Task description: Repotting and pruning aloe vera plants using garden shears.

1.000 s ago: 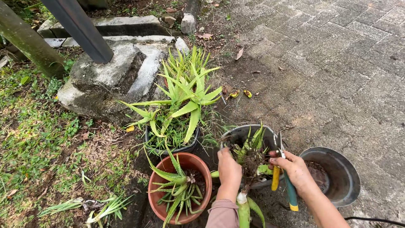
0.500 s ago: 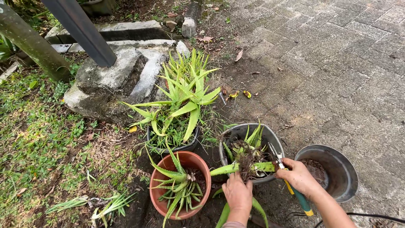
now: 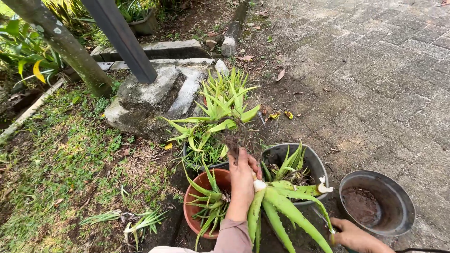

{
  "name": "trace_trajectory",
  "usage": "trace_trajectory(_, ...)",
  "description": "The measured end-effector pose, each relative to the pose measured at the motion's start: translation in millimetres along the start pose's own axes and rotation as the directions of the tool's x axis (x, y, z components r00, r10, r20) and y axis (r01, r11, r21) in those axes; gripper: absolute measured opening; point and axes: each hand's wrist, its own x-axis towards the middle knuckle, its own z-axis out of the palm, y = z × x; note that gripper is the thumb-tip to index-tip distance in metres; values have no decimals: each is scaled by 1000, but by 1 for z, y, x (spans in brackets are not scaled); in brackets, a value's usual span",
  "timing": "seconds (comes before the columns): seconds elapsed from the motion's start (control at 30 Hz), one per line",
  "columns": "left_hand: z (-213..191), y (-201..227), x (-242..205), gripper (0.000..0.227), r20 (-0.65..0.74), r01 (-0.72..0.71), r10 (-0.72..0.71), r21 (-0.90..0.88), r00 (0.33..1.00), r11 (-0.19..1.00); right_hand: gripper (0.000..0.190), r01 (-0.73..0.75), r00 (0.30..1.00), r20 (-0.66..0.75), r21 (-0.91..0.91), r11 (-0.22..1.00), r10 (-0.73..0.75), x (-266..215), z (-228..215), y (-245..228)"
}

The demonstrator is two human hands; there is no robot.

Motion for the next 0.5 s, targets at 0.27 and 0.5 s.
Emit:
trace_trajectory(0.27,-14,-44,-4,24,22,181,-180,-143,983,973,51,-212,969,-200,-392,895,142,90,-15,166)
trace_trajectory(0.5,-18,-108,-8,41,144,129,-170,257,975,958,38,237,773,-629,414,879,88,-55,-43,-260)
